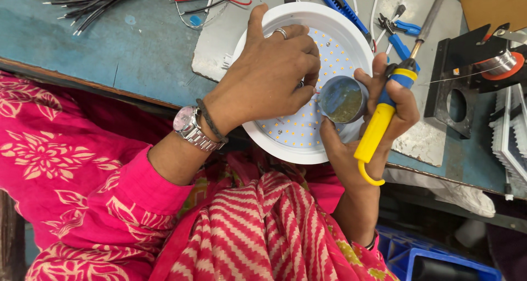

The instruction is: The person places a round LED ceiling light panel on the workbench, positions red and black wires on its solder pads, and solders the wire ends to the pads using a soldering iron, dipping the iron in flux between joints. They rotate the panel to reach different pads and continue soldering connections.

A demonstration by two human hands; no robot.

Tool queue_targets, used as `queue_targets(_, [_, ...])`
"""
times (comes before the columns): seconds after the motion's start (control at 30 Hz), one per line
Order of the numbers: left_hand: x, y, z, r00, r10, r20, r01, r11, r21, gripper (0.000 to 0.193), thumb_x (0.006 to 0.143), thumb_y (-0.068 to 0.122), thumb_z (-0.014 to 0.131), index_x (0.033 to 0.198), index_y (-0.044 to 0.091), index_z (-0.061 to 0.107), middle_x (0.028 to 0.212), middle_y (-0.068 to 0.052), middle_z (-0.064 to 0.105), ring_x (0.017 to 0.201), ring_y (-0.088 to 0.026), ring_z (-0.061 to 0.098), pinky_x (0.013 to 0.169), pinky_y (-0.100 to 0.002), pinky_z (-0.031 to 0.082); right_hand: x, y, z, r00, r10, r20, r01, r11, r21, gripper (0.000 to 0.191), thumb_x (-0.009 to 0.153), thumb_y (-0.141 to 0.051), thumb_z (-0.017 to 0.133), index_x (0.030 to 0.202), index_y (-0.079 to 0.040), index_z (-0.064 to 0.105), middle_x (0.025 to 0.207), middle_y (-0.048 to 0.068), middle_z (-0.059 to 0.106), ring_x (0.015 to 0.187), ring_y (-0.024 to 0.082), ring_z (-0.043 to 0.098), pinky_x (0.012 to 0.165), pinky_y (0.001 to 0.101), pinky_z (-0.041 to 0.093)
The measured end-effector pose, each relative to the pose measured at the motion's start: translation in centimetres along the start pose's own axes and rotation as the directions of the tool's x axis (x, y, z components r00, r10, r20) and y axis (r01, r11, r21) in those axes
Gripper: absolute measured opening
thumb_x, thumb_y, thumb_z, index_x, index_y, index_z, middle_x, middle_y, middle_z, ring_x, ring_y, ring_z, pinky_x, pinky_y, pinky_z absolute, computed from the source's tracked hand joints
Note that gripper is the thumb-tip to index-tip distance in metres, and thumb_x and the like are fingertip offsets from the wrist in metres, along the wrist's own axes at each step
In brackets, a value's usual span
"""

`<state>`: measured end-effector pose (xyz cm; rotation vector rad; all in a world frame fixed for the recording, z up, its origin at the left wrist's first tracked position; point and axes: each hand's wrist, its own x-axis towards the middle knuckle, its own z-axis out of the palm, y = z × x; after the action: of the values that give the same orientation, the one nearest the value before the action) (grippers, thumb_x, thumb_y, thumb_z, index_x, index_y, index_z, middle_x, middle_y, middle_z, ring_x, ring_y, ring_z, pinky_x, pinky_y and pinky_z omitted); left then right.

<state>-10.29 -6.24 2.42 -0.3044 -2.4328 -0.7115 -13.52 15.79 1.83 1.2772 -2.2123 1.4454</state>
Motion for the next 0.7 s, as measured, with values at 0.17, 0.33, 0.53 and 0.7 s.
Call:
queue_targets(0.17, [-0.1, 0.0, 0.0, 1.000, -0.012, 0.008, 0.012, 1.000, 0.010, 0.010, 0.081, 0.024, 0.076, 0.082, 0.014, 0.075, 0.100, 0.001, 0.067, 0.115, -0.022, 0.061, 0.110, -0.074, 0.015, -0.2, -0.3, 0.1, 1.000, 0.017, -0.014, -0.017, 1.000, 0.017, 0.089, 0.089, 0.019, 0.074, 0.144, -0.023, 0.018, 0.170, 0.019, 0.033, 0.145, 0.027, 0.047, 0.125, 0.0371, 0.040])
queue_targets(0.33, [-0.2, 0.0, 0.1, 1.000, -0.001, -0.001, 0.001, 1.000, 0.005, 0.012, 0.083, 0.026, 0.075, 0.082, 0.014, 0.074, 0.100, 0.001, 0.067, 0.118, -0.023, 0.060, 0.109, -0.073, 0.015, -0.8, -0.8, -0.1, 0.999, 0.041, 0.004, -0.041, 0.999, 0.012, 0.089, 0.089, 0.016, 0.076, 0.142, -0.023, 0.017, 0.171, 0.020, 0.032, 0.143, 0.028, 0.051, 0.121, 0.0362, 0.043])
queue_targets(0.53, [-0.2, 0.1, -0.1, 1.000, 0.014, -0.012, -0.014, 1.000, 0.018, 0.011, 0.084, 0.026, 0.074, 0.081, 0.015, 0.073, 0.103, 0.002, 0.068, 0.118, -0.021, 0.061, 0.110, -0.070, 0.018, -1.0, -0.8, -0.6, 0.999, 0.046, -0.013, -0.046, 0.999, -0.001, 0.090, 0.087, 0.012, 0.079, 0.142, -0.022, 0.016, 0.170, 0.020, 0.032, 0.141, 0.028, 0.053, 0.121, 0.0359, 0.049])
queue_targets(0.7, [-0.1, 0.1, -0.3, 1.000, 0.023, -0.006, -0.023, 1.000, 0.002, 0.009, 0.080, 0.026, 0.076, 0.078, 0.017, 0.073, 0.105, 0.003, 0.068, 0.115, -0.020, 0.061, 0.108, -0.068, 0.020, -0.6, -0.4, -0.7, 1.000, 0.012, -0.012, -0.012, 1.000, 0.010, 0.090, 0.088, 0.012, 0.079, 0.144, -0.021, 0.018, 0.170, 0.019, 0.031, 0.147, 0.030, 0.048, 0.123, 0.0378, 0.047])
